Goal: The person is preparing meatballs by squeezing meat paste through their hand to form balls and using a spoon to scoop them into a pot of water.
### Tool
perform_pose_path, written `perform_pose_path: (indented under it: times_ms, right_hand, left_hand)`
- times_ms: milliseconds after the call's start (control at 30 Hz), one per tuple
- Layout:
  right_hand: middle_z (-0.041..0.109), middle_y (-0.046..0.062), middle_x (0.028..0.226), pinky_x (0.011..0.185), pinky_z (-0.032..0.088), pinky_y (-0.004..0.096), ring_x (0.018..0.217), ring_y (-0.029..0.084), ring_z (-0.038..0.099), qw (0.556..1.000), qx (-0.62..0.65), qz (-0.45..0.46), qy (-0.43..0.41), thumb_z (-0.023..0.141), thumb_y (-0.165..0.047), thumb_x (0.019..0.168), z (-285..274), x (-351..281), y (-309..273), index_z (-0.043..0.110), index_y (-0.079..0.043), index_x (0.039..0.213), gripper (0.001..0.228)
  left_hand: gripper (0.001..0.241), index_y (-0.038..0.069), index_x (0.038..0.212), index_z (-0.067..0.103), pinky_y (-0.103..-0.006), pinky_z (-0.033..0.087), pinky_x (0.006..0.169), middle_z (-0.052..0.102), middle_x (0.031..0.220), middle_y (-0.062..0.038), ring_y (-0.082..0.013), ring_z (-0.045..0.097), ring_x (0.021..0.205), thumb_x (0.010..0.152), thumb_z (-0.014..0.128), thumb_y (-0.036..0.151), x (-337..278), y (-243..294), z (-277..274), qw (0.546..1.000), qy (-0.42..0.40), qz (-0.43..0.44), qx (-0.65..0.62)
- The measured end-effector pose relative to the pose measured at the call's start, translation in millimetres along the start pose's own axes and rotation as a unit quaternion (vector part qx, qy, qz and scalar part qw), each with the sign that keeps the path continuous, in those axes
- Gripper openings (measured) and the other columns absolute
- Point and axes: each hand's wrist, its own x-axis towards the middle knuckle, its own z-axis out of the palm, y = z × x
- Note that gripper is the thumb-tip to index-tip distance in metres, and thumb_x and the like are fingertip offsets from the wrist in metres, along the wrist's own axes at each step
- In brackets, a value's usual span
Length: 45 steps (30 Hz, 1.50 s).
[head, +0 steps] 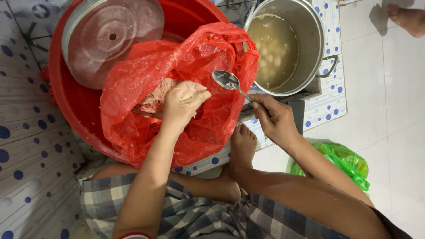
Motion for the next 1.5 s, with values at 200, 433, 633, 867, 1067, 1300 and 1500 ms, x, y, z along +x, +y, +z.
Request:
perform_pose_path:
  times_ms: [200, 433, 633, 867, 1067, 1300, 1500]
  right_hand:
    - [0.065, 0.013, 0.059, 0.058, 0.055, 0.039, 0.058, 0.027, 0.068, 1.0, 0.002, 0.002, -0.002, 0.061, 0.001, 0.101, 2, 0, 1, 0.075, 0.001, 0.116, 0.021]
    - [0.065, 0.012, 0.059, 0.058, 0.055, 0.04, 0.058, 0.028, 0.068, 1.0, -0.004, -0.001, -0.002, 0.062, 0.001, 0.1, 2, 0, 1, 0.075, 0.001, 0.116, 0.02]
    - [0.064, 0.009, 0.059, 0.057, 0.054, 0.037, 0.056, 0.021, 0.064, 1.0, 0.001, -0.005, -0.006, 0.06, -0.001, 0.102, 1, 0, 2, 0.074, 0.0, 0.118, 0.021]
    - [0.065, 0.01, 0.059, 0.057, 0.054, 0.039, 0.058, 0.023, 0.065, 1.0, -0.004, 0.001, -0.002, 0.062, 0.001, 0.101, 2, -1, 4, 0.074, 0.001, 0.116, 0.02]
    - [0.064, 0.011, 0.059, 0.058, 0.054, 0.038, 0.057, 0.024, 0.065, 1.0, 0.001, -0.006, 0.001, 0.062, 0.001, 0.101, 3, 0, 5, 0.075, 0.001, 0.116, 0.02]
    - [0.065, 0.011, 0.059, 0.059, 0.055, 0.039, 0.057, 0.025, 0.066, 1.0, 0.001, 0.0, -0.001, 0.062, 0.002, 0.1, 2, 2, 0, 0.076, 0.001, 0.115, 0.021]
    - [0.065, 0.011, 0.058, 0.058, 0.054, 0.038, 0.056, 0.026, 0.066, 1.0, -0.008, -0.009, 0.0, 0.063, 0.003, 0.099, 2, 3, -4, 0.076, 0.001, 0.115, 0.021]
  left_hand:
    - [0.025, -0.001, 0.091, 0.065, -0.0176, 0.046, 0.037, 0.064, 0.059, -0.007, -0.0081, 0.052, 0.039, 0.077, 0.086, -0.001, 1, -13, -1, 0.995, 0.041, 0.006, 0.092]
    - [0.04, 0.004, 0.064, 0.065, -0.0308, 0.049, 0.048, 0.059, 0.05, -0.013, -0.0189, 0.057, 0.046, 0.074, 0.094, 0.029, 3, -18, 0, 0.935, 0.089, 0.108, 0.326]
    - [0.031, 0.012, 0.088, 0.072, -0.0389, 0.052, 0.061, 0.063, 0.067, -0.012, -0.0225, 0.059, 0.062, 0.1, 0.063, 0.039, 6, -11, -8, 0.971, -0.016, 0.058, 0.231]
    - [0.032, -0.004, 0.104, 0.072, -0.0267, 0.064, 0.076, 0.076, 0.087, -0.018, -0.0129, 0.071, 0.081, 0.075, 0.085, -0.008, -1, 10, -6, 0.997, -0.02, 0.033, 0.061]
    - [0.017, -0.004, 0.077, 0.064, -0.0214, 0.046, 0.06, 0.064, 0.063, -0.015, -0.0207, 0.069, 0.068, 0.075, 0.08, -0.005, -1, 3, -7, 0.996, 0.054, -0.018, 0.075]
    - [0.039, 0.004, 0.071, 0.063, -0.0304, 0.057, 0.078, 0.066, 0.061, -0.008, -0.0129, 0.065, 0.065, 0.074, 0.098, 0.02, 0, 1, 0, 0.978, 0.02, 0.118, 0.173]
    - [0.016, 0.011, 0.076, 0.074, -0.0226, 0.05, 0.096, 0.071, 0.067, -0.003, -0.009, 0.064, 0.07, 0.091, 0.081, 0.013, 5, -9, -14, 0.972, -0.005, 0.148, 0.183]
